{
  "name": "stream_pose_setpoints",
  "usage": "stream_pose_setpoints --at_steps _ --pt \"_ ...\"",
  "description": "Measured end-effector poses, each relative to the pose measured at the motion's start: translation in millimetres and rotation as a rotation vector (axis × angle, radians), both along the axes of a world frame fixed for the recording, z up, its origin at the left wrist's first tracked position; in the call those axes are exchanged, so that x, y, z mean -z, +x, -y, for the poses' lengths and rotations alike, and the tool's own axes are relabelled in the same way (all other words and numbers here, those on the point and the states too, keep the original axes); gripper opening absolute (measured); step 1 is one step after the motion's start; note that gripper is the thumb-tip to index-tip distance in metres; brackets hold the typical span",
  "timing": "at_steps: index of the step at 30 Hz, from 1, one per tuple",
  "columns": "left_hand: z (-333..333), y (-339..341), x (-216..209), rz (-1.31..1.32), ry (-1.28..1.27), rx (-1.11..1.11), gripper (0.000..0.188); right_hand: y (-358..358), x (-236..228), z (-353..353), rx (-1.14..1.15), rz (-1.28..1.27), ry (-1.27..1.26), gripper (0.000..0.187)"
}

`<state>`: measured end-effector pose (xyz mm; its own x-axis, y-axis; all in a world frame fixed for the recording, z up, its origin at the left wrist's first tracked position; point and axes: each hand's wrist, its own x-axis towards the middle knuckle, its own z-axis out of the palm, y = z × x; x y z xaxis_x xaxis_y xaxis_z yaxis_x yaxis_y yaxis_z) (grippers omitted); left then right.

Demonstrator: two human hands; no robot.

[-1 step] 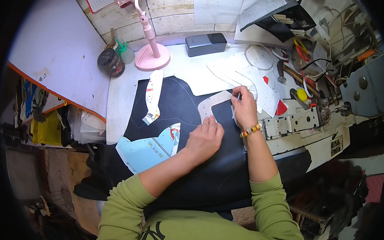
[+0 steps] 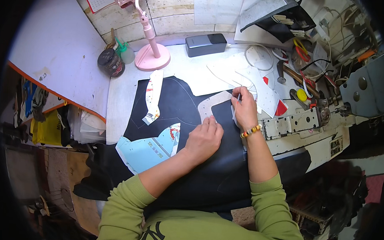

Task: The person places several paper pattern pieces onto a large black fabric sheet and traces their outlines with a blue pen. They reposition the patterns and continue tracing additional shapes across the fabric surface.

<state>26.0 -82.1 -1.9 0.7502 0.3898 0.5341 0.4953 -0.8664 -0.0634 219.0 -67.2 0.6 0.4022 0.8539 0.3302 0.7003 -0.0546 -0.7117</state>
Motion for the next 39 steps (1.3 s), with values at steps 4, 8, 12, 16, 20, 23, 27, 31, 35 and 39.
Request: stream_pose_setpoints --at_steps 4,8,12,16,20,23,27,31,35,39 --pt "1 1 -3 0.135 -0.032 -0.008 0.019 2 2 4 -0.009 -0.09 -0.006 0.016" --pt "6 4 -1 0.221 -0.117 -0.029 0.019 5 5 6 -0.024 -0.163 -0.024 0.015" --pt "6 4 -1 0.244 -0.145 -0.047 0.02 6 9 4 -0.032 -0.247 0.07 0.012" --pt "7 3 -1 0.253 -0.153 -0.044 0.018 7 14 4 -0.027 -0.264 0.037 0.015" --pt "6 1 0 0.266 -0.181 -0.028 0.019 7 17 4 -0.022 -0.285 0.025 0.019" --pt "7 -1 -3 0.316 -0.313 -0.011 0.021 6 15 3 -0.026 -0.296 0.016 0.022" --pt "-4 -4 -15 0.387 -0.467 -0.192 0.036 4 11 4 -0.004 -0.262 -0.031 0.025" --pt "-29 1 -29 0.208 -0.628 -0.413 0.056 1 4 7 -0.034 -0.095 -0.05 0.037" --pt "-45 11 -37 0.065 -0.758 -0.477 0.054 -2 1 8 -0.06 0.087 -0.027 0.043" --pt "-55 18 -38 0.098 -0.877 -0.501 0.046 -2 1 9 -0.062 0.108 -0.047 0.044"
